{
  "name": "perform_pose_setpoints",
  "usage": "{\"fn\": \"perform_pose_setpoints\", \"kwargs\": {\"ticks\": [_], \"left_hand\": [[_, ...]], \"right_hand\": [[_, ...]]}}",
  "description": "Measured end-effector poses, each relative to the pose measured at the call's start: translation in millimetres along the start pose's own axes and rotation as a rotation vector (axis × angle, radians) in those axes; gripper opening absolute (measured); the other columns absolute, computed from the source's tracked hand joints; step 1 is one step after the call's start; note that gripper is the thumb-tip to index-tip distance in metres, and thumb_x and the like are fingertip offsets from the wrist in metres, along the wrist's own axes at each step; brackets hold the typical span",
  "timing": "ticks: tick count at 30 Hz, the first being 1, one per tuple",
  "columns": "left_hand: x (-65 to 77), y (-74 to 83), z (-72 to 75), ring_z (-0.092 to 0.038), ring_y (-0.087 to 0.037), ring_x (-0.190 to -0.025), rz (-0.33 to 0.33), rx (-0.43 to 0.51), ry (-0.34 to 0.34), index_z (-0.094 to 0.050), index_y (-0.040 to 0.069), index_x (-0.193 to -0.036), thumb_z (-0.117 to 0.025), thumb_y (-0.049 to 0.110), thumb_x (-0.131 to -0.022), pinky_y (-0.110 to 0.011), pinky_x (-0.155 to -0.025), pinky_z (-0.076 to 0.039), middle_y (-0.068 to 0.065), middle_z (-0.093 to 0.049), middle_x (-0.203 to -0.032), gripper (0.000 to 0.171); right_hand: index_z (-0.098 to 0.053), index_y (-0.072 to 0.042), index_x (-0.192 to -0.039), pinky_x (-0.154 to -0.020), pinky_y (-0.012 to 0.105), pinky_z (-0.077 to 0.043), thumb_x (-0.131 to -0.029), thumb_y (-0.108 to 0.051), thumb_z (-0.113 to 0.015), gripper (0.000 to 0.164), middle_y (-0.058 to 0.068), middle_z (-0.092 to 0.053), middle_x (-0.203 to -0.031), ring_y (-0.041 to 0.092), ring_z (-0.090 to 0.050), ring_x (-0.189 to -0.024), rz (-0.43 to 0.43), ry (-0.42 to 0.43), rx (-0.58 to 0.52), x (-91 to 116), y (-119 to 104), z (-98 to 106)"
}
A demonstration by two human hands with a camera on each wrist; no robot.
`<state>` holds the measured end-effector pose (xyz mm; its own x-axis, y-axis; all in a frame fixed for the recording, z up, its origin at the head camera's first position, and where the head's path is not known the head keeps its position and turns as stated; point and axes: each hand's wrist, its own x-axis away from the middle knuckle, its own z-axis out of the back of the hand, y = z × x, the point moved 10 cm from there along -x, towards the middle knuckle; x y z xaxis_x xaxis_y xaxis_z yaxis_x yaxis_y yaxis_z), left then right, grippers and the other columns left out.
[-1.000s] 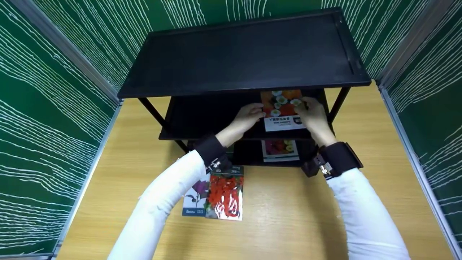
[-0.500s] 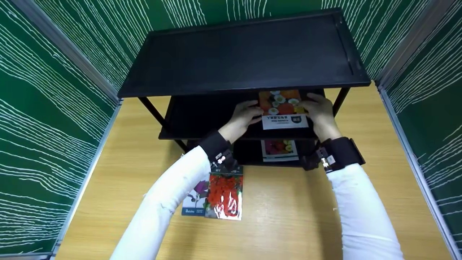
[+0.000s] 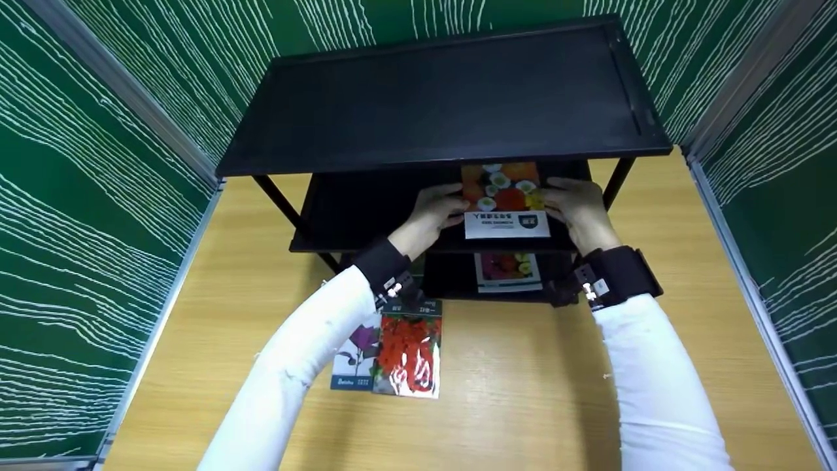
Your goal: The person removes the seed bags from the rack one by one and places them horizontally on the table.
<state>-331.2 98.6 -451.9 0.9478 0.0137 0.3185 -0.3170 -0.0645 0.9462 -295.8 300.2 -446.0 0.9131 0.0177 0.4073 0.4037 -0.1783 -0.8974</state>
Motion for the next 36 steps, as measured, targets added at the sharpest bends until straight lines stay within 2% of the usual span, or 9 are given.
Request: {"fn": "perform_pose_setpoints", "kwargs": {"ticks": [3, 6, 9, 14, 19, 31, 36], "left_hand": [[1.9, -0.7, 2.1, -0.059, -0.014, -0.068, 0.013, -0.011, -0.011, -0.06, 0.002, -0.112, -0.058, -0.011, -0.076, -0.024, -0.059, -0.053, -0.007, -0.062, -0.088, 0.039], [4.3, -1.4, 3.7, -0.059, -0.014, -0.07, 0.027, -0.016, -0.02, -0.06, 0.004, -0.111, -0.059, -0.011, -0.075, -0.024, -0.059, -0.053, -0.005, -0.061, -0.088, 0.039], [5.7, -1.9, 4.0, -0.06, -0.014, -0.069, 0.035, -0.021, -0.022, -0.061, 0.004, -0.111, -0.06, -0.01, -0.075, -0.023, -0.057, -0.053, -0.005, -0.062, -0.086, 0.039], [9.3, -1.8, 6.0, -0.06, -0.014, -0.066, 0.043, -0.035, -0.035, -0.063, 0.006, -0.109, -0.06, -0.009, -0.075, -0.023, -0.055, -0.053, -0.005, -0.064, -0.08, 0.037], [12.6, -2.0, 8.2, -0.058, -0.016, -0.06, 0.05, -0.018, -0.078, -0.062, 0.005, -0.108, -0.06, -0.009, -0.074, -0.024, -0.055, -0.054, -0.007, -0.063, -0.072, 0.037], [18.4, -2.5, 13.8, -0.058, -0.015, -0.059, 0.069, 0.026, -0.166, -0.062, 0.004, -0.107, -0.061, -0.008, -0.074, -0.025, -0.058, -0.054, -0.008, -0.064, -0.074, 0.035], [24.3, -0.1, 16.8, -0.058, -0.015, -0.062, 0.057, 0.045, -0.203, -0.061, 0.003, -0.108, -0.06, -0.007, -0.075, -0.026, -0.059, -0.054, -0.007, -0.064, -0.075, 0.035]], "right_hand": [[-0.037, -0.009, -0.133, -0.083, 0.017, -0.047, -0.078, -0.011, -0.066, 0.062, -0.008, -0.059, -0.093, 0.004, -0.057, -0.084, -0.003, -0.001, -0.022, 2, 0, 1], [-0.059, -0.017, -0.112, -0.077, 0.017, -0.049, -0.077, -0.009, -0.067, 0.037, -0.007, -0.064, -0.086, 0.006, -0.059, -0.082, 0.01, -0.018, -0.052, 4, -1, 0], [-0.067, -0.02, -0.092, -0.074, 0.017, -0.05, -0.076, -0.008, -0.068, 0.02, -0.006, -0.066, -0.085, 0.007, -0.06, -0.082, 0.016, -0.04, -0.065, 5, 0, -1], [-0.067, -0.022, -0.089, -0.072, 0.018, -0.05, -0.077, -0.008, -0.067, 0.018, -0.006, -0.066, -0.086, 0.007, -0.06, -0.083, -0.004, -0.096, -0.083, 5, 3, -3], [-0.067, -0.023, -0.084, -0.069, 0.02, -0.051, -0.075, -0.005, -0.068, 0.02, -0.006, -0.065, -0.085, 0.007, -0.06, -0.081, -0.049, -0.132, -0.12, 4, 7, -5], [-0.067, -0.021, -0.083, -0.073, 0.023, -0.05, -0.077, 0.001, -0.064, 0.023, -0.002, -0.063, -0.086, 0.011, -0.059, -0.081, -0.117, -0.172, -0.2, 9, 14, -13], [-0.067, -0.02, -0.086, -0.072, 0.024, -0.05, -0.08, 0.001, -0.06, 0.023, 0.0, -0.062, -0.088, 0.013, -0.059, -0.081, -0.101, -0.199, -0.2, 13, 15, -16]]}}
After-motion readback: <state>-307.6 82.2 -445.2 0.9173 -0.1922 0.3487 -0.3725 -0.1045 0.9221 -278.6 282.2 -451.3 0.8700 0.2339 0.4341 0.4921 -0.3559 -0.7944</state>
